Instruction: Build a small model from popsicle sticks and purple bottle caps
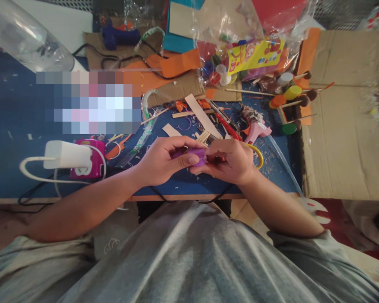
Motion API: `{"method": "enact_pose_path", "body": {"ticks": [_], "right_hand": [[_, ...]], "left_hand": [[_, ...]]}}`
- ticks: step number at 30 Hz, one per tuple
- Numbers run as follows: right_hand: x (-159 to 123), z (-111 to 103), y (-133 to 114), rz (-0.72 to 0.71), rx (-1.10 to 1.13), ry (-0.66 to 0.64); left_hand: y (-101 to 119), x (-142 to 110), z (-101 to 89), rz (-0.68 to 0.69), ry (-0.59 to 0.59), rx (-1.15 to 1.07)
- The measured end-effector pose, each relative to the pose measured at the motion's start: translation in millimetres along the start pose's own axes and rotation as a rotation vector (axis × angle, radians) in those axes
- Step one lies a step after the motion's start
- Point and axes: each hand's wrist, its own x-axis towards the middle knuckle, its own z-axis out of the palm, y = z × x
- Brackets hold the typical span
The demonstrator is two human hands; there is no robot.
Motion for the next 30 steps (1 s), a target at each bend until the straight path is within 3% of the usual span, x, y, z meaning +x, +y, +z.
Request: {"method": "enact_pose_path", "body": {"ticks": [30], "right_hand": [[-4.0,-2.7,-3.0,0.026,-0.091,-0.031]], "left_hand": [[-0.6,-0.7,-0.4,0.041,0.025,0.011]]}}
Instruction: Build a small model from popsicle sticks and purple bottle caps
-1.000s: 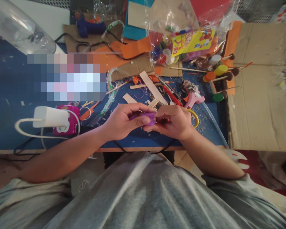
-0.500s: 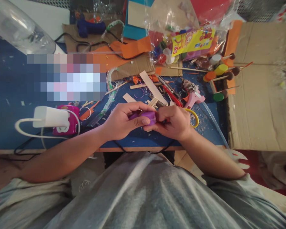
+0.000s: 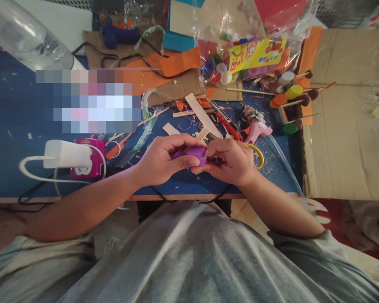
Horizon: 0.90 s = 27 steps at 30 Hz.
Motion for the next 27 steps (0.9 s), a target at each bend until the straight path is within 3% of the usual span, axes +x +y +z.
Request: {"method": "enact_pose_path", "body": {"ticks": [9,18,27], "right_hand": [[-4.8,2.5,4.0,0.006,-0.032,-0.023],[-3.0,6.4,1.9,0.021,0.043,0.051],[-5.2,1.9,5.8,0.016,-0.056,-0.031]], "left_hand": [[-2.8,0.4,-0.3,-0.008,0.004,0.015],[-1.8,0.9,-0.9,0.001,0.014,-0.022],[-3.0,0.3,0.5,-0.010,0.024,0.011]]}}
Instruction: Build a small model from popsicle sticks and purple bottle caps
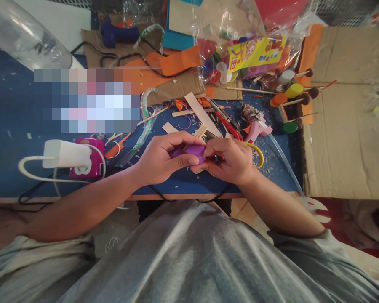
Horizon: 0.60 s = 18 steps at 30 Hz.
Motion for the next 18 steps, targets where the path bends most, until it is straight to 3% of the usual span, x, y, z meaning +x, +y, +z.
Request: {"method": "enact_pose_path", "body": {"ticks": [18], "right_hand": [[5.5,2.2,-3.4,-0.050,0.158,0.048]], "left_hand": [[-2.8,1.2,-3.0,0.082,0.001,0.020]]}}
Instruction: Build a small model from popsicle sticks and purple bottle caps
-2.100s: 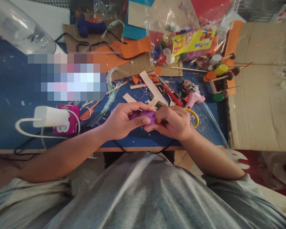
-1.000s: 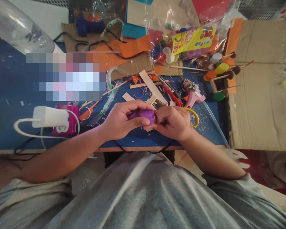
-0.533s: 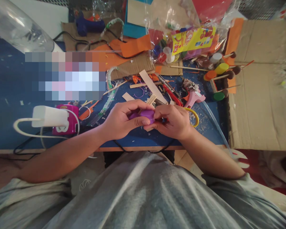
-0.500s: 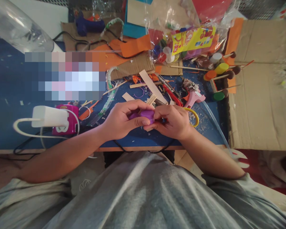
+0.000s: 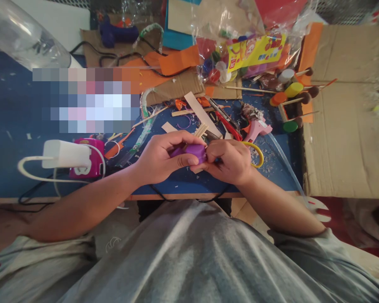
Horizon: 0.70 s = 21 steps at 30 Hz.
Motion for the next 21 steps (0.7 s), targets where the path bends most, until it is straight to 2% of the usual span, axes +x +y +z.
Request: {"method": "enact_pose_path", "body": {"ticks": [3,8,21], "right_hand": [[0.8,-1.7,-1.1,0.054,-0.010,-0.006],[4.6,-0.2,-0.9,-0.027,-0.027,0.028],[1.2,2.4,0.9,-0.033,-0.067,-0.028]], "left_hand": [[-0.2,-0.1,0.7,0.000,0.007,-0.021],[-0.6,-0.2,0.9,-0.025,-0.001,-0.027],[-1.3,1.1,1.0,-0.049,-0.018,-0.012]]}}
